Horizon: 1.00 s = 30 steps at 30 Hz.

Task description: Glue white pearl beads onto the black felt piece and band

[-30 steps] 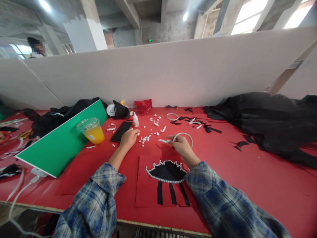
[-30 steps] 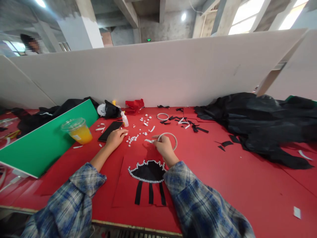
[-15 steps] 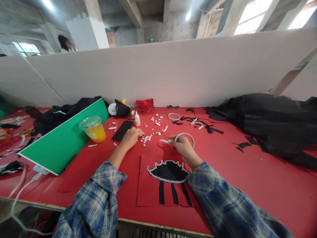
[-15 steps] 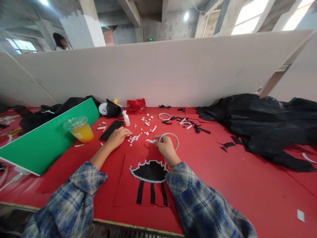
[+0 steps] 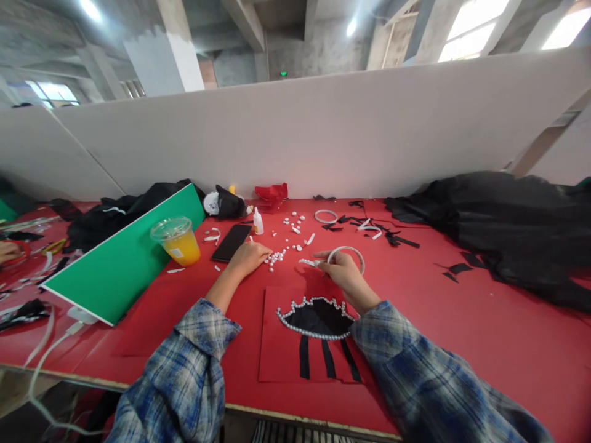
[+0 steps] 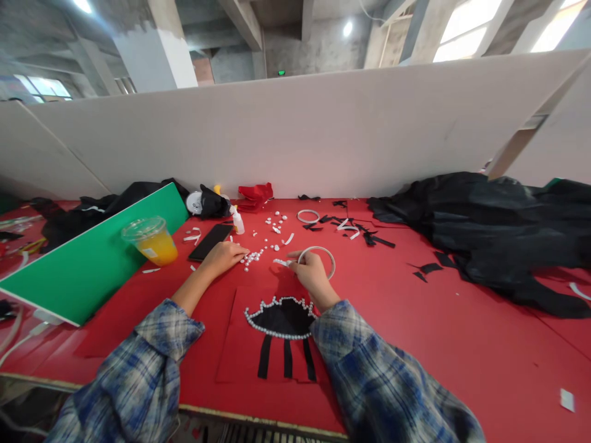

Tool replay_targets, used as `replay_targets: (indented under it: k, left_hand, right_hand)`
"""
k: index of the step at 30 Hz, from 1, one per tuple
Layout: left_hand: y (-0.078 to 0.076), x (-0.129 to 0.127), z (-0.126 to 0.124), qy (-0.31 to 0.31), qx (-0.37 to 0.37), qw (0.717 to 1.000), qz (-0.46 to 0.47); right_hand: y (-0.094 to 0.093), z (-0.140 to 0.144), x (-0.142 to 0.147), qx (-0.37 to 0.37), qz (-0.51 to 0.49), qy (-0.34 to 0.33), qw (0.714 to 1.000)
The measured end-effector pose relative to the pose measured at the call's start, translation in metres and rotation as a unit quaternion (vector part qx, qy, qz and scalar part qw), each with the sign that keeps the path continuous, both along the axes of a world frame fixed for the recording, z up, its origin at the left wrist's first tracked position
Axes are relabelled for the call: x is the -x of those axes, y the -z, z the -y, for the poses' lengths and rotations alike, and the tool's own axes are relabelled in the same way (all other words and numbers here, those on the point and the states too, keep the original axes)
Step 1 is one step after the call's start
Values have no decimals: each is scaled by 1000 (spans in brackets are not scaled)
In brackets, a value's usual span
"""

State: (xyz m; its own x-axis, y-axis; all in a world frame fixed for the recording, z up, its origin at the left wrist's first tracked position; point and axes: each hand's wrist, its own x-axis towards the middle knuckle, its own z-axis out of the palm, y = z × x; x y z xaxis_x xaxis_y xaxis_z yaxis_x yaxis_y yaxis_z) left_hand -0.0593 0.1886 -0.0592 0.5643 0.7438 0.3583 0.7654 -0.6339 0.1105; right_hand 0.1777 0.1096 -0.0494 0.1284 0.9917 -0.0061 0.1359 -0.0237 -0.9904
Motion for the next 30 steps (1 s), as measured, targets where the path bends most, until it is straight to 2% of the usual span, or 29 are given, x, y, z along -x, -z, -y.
replay_targets:
  k: [5, 11, 14, 18, 22, 27, 30]
  left_hand:
    - [1, -4, 4, -11, -1, 998, 58]
    - [6, -6, 5, -57, 3, 985, 160]
    - [2, -3, 6, -62, 14, 982, 180]
    - [-7, 0, 11, -22, 60, 993, 99]
    - [-10, 0, 13, -34, 68, 997, 0]
    - [-7, -1, 10, -27, 49, 998, -2]
    - [-3, -2, 8, -21, 39, 998, 45]
  right_hand:
    - [-1, 0, 0, 6, -13, -3, 1000]
    - [-5, 2, 1, 9, -18, -8, 1000]
    - [-5, 2, 1, 8, -20, -4, 1000]
    - [-6, 2, 1, 15, -20, -2, 1000]
    - [-5, 2, 1, 9, -15, -4, 1000]
    - [-4, 2, 1, 7, -6, -6, 1000]
    - [-3, 2, 1, 8, -4, -9, 1000]
